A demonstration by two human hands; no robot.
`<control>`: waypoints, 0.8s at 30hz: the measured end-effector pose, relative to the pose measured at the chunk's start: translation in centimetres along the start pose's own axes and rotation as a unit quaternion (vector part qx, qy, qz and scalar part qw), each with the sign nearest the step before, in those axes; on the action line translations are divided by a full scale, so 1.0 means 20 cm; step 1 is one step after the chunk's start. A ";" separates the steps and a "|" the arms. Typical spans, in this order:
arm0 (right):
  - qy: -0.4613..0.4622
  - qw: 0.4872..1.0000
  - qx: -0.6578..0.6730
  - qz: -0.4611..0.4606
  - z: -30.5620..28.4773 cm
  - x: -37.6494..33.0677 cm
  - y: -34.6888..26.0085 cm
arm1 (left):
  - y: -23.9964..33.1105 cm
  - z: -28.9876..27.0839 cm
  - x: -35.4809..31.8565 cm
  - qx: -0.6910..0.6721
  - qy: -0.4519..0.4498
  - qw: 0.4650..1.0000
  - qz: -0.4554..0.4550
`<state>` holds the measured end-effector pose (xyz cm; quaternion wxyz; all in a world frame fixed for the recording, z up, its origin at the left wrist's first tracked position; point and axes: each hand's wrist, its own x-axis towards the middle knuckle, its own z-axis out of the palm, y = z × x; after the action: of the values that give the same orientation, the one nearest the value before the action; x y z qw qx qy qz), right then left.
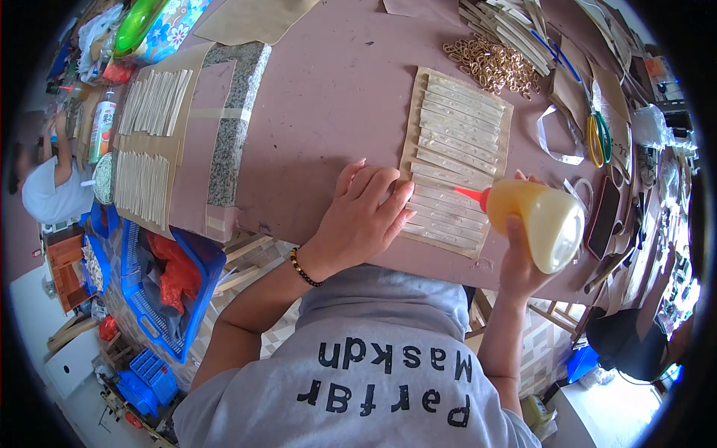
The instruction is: The person applies glue from a yellow bottle onto a grid of small wooden sticks arranged on a flat surface. They systematically cover the sticks with glue, then place a piece of brown paper over the glued area and press it down to adhere.
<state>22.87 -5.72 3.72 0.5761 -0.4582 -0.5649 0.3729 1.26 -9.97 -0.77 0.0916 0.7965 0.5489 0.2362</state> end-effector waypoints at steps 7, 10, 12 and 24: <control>-0.015 0.999 0.045 -0.020 0.05 -0.01 0.03 | 0.01 0.00 0.01 0.011 0.002 1.000 0.004; -0.007 0.999 0.028 -0.018 0.02 0.00 0.03 | 0.01 0.00 0.01 0.017 0.002 1.000 0.003; -0.001 1.000 0.008 -0.016 -0.04 0.01 0.02 | 0.01 -0.01 0.00 0.016 0.004 1.000 0.001; 0.030 0.999 -0.025 -0.025 -0.09 -0.01 0.03 | 0.01 0.00 0.01 0.005 0.005 1.000 0.009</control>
<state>24.80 -5.85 3.15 0.5906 -0.4687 -0.5679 0.3301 1.43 -9.87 -0.70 0.0823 0.8007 0.5435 0.2382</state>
